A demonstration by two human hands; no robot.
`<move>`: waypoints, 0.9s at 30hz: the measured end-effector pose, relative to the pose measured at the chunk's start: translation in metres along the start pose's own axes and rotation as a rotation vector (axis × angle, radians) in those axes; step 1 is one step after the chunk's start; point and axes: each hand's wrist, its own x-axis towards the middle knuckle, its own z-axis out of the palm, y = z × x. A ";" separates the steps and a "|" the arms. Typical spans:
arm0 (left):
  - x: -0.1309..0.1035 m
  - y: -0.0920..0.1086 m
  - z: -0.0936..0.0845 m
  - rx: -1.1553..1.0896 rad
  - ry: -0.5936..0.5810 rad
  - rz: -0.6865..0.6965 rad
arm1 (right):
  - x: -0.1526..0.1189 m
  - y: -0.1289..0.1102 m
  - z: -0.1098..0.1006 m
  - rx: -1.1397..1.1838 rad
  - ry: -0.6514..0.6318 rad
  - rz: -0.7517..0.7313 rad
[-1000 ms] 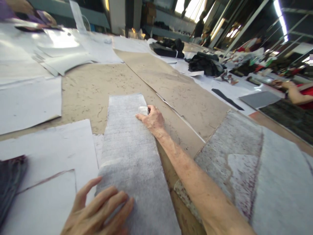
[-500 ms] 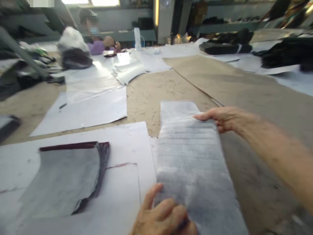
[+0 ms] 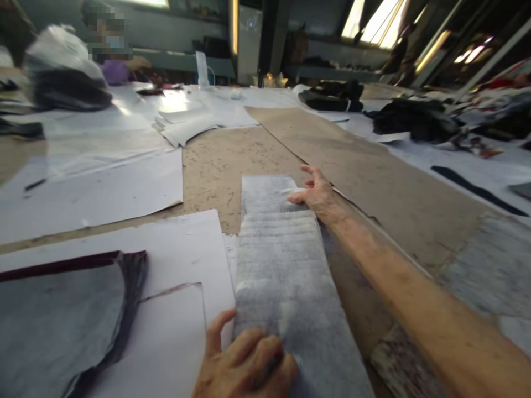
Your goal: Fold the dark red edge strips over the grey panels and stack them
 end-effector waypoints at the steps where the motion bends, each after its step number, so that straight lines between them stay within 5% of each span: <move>1: -0.001 -0.001 -0.002 0.005 -0.042 0.014 | 0.000 0.002 -0.001 -0.013 -0.012 0.003; 7: -0.005 -0.003 -0.015 0.070 -0.236 0.101 | -0.003 0.004 0.004 -0.039 -0.157 -0.106; 20: -0.003 -0.001 -0.015 0.071 -0.244 0.068 | 0.001 0.007 -0.010 -0.051 -0.402 -0.155; 27: -0.005 -0.001 -0.012 0.064 -0.220 0.083 | -0.010 0.006 -0.009 0.004 -0.336 -0.157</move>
